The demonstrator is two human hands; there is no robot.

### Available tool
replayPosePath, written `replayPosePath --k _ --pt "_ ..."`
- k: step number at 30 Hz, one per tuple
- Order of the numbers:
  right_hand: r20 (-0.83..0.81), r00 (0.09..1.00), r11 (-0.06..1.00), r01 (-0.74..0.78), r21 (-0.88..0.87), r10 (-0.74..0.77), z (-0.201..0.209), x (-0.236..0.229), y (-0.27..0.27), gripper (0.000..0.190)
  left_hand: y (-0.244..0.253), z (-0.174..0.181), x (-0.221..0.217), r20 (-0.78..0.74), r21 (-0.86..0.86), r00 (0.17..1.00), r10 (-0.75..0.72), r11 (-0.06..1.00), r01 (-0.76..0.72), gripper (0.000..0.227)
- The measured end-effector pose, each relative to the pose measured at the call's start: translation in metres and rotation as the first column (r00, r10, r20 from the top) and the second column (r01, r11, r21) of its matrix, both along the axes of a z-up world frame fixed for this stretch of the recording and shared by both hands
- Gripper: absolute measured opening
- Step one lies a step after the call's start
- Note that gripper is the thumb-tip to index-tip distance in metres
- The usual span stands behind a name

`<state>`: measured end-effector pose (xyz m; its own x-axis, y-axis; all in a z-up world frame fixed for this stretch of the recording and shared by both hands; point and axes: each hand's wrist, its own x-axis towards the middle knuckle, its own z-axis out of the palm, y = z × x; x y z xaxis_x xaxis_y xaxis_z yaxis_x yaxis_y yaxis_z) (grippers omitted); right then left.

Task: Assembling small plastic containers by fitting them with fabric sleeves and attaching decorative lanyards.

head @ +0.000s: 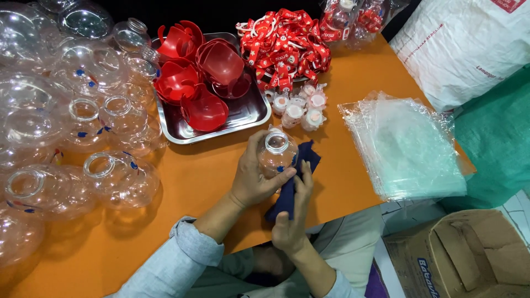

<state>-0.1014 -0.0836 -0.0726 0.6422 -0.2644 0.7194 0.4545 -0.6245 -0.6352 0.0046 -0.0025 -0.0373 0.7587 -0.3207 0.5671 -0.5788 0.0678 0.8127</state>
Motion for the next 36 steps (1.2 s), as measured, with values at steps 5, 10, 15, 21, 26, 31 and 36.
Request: replayPosePath --k 5,10,15,21,26,31,36 --pt "0.086 0.996 0.983 0.020 0.182 -0.036 0.014 0.023 -0.013 0.061 -0.006 -0.005 0.006 0.057 -0.094 0.995 -0.082 0.992 0.087 0.077" --pt "0.047 0.998 0.912 -0.057 0.407 0.041 -0.002 0.035 -0.051 0.047 -0.003 -0.013 0.011 0.061 -0.056 0.986 -0.156 0.986 0.160 0.083" --pt "0.085 0.846 0.327 -0.294 0.898 0.526 -0.036 0.047 -0.094 0.034 -0.003 -0.004 0.009 0.072 0.005 0.974 -0.213 0.977 0.213 0.079" --pt "0.126 0.758 -0.060 -0.114 0.992 0.640 -0.005 0.047 -0.086 0.037 -0.009 -0.008 0.000 -0.073 -0.066 0.954 -0.291 0.956 0.286 0.073" --pt "0.157 0.808 -0.192 -0.055 0.980 0.568 0.020 0.036 -0.038 0.035 -0.015 -0.018 0.002 -0.103 -0.171 0.983 -0.153 0.976 0.134 0.091" --pt "0.169 0.848 -0.321 0.002 0.947 0.503 0.053 0.025 -0.005 0.036 -0.010 -0.020 0.010 0.068 -0.124 0.994 0.089 0.989 -0.081 0.094" --pt "0.082 0.922 -0.078 -0.056 0.995 0.378 0.015 0.013 -0.008 0.042 -0.013 -0.020 0.011 0.253 -0.102 0.929 0.271 0.962 -0.253 0.098"
